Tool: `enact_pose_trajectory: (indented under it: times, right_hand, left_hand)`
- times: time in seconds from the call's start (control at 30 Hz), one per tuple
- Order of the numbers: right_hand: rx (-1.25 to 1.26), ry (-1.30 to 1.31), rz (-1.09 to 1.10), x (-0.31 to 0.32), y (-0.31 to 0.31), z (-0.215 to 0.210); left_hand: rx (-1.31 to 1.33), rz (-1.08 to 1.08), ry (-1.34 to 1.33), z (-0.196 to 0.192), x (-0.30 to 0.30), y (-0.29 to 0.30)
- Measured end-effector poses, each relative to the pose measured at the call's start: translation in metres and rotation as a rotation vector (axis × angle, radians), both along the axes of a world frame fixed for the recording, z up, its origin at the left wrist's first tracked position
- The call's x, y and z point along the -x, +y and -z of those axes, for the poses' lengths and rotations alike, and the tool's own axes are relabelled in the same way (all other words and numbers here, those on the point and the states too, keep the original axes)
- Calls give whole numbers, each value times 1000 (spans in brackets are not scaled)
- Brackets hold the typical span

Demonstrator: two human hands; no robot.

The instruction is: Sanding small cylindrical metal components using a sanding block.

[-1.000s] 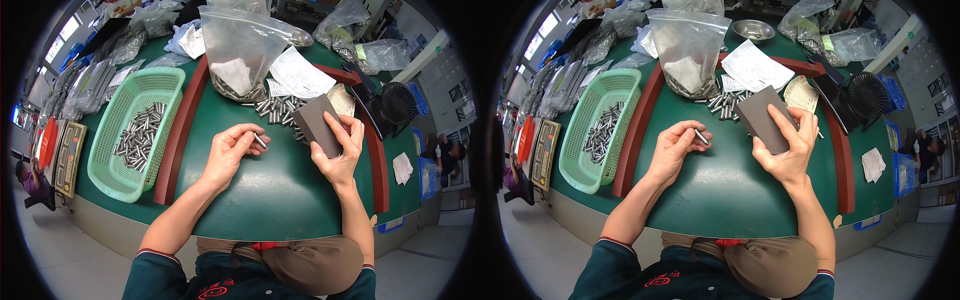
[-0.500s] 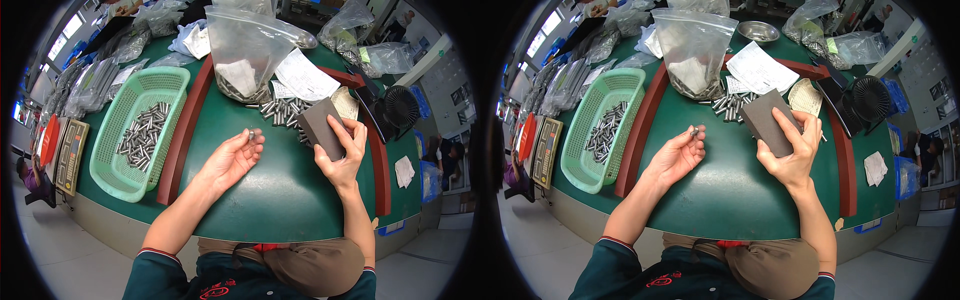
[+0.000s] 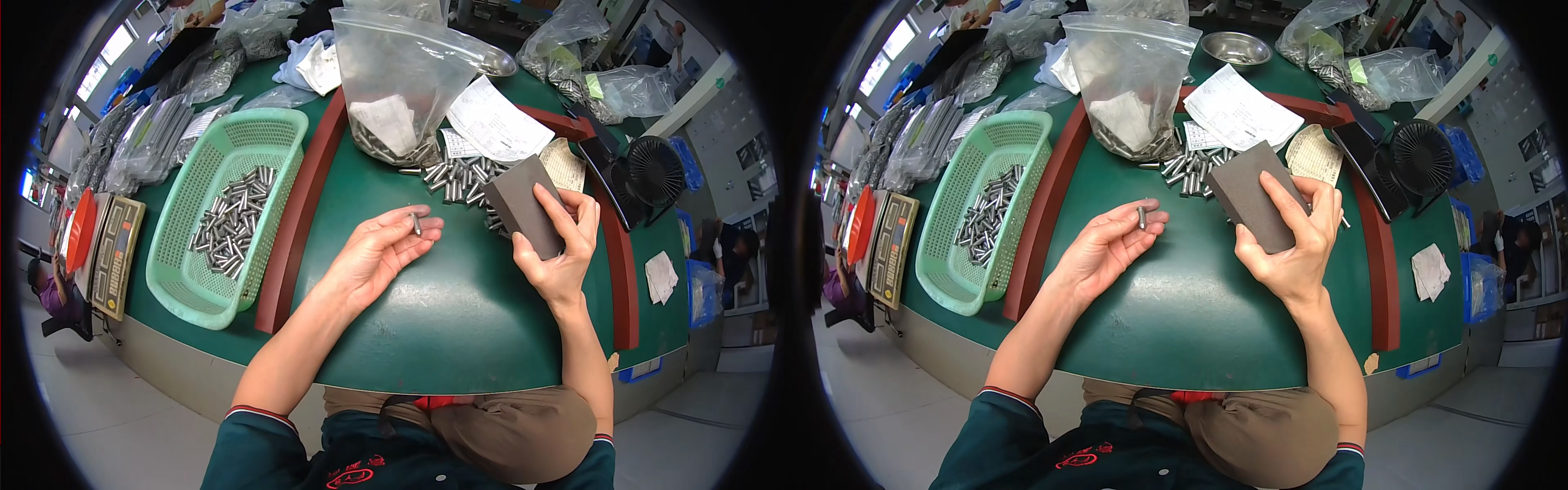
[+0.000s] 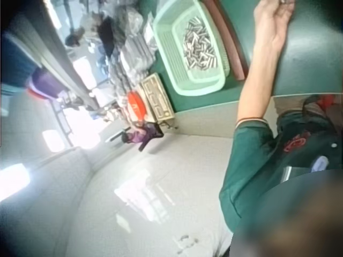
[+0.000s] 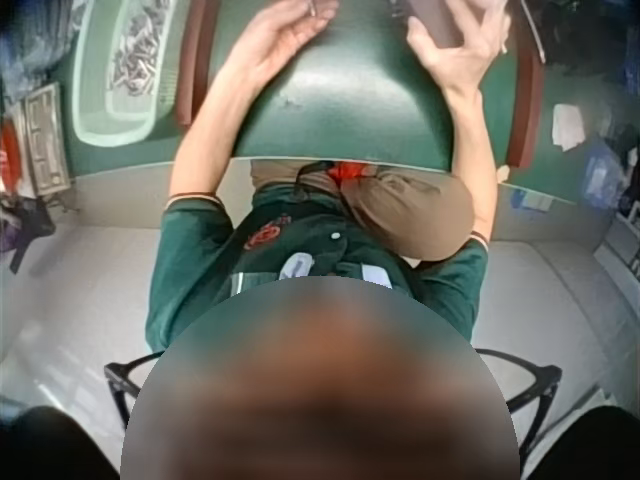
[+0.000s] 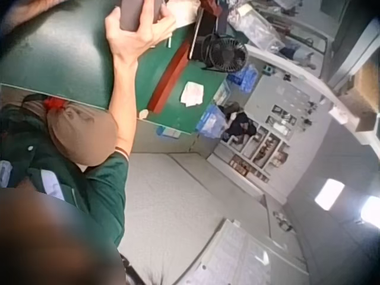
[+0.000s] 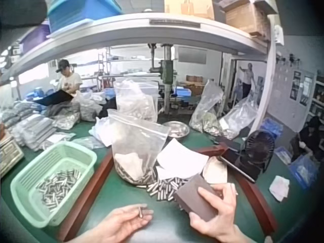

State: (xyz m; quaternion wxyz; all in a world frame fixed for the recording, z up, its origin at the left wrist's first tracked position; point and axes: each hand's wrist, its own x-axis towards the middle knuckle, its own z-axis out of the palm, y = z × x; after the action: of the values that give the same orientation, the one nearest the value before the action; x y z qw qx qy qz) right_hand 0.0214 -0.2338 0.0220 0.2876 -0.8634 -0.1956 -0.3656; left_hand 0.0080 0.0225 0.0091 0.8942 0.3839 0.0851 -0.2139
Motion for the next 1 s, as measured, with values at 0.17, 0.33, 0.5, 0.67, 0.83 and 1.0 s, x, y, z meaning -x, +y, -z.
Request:
enact_pose_trajectory:
  times: [0.17, 0.33, 0.5, 0.67, 0.83, 1.0]
  right_hand:
    - [1, -1, 2, 0, 0, 0]
    - [-8, 1, -11, 1, 0, -2]
    - [-16, 12, -41, 3, 3, -3]
    - [21, 13, -84, 6, 6, -8]
    - [26, 0, -173, 11, 14, -8]
    - [43, -38, -305, 17, 24, -8]
  left_hand:
    - [-145, -3, -85, -6, 3, -4]
    - [-440, -131, -410, -1, 5, -10]
    - [-661, -282, -711, 6, 5, -13]
    - [-778, -327, -769, 4, 5, -15]
    - [-658, -276, -681, 6, 5, -15]
    - [-677, -295, -648, 8, 6, -15]
